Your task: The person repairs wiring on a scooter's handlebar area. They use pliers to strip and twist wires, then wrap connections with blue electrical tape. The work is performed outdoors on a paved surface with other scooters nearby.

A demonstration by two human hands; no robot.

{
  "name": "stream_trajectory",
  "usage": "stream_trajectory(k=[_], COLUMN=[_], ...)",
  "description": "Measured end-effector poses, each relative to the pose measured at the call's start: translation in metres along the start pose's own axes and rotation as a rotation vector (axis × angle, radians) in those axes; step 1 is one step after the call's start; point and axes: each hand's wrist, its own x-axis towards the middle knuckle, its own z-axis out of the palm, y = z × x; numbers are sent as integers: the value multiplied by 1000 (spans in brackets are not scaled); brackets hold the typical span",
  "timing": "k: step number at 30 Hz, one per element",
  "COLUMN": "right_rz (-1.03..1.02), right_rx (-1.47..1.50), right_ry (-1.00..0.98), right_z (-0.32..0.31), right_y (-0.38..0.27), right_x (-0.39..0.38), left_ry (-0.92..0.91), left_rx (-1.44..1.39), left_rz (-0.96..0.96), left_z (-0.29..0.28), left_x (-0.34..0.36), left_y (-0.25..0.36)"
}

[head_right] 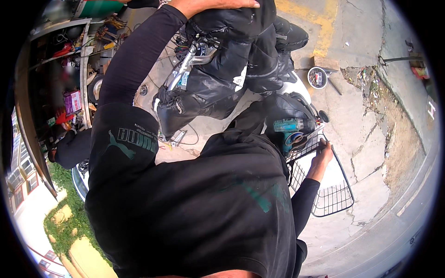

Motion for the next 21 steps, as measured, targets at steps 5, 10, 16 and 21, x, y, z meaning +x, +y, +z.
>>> stream_trajectory(k=[5, 10, 16, 21], right_rz=[196, 105, 30, 49], right_rx=[-152, 90, 90, 63], right_ry=[-1, -52, 223, 287], right_z=[9, 22, 48, 48], right_y=[-13, -16, 0, 1], right_x=[-13, -31, -24, -27], left_ry=[-255, -366, -308, -343], left_rx=[-226, -213, -309, -123], left_rz=[-266, -556, -501, -555], left_z=[29, 25, -2, 19], left_x=[15, 32, 24, 25], left_y=[-28, -22, 0, -3])
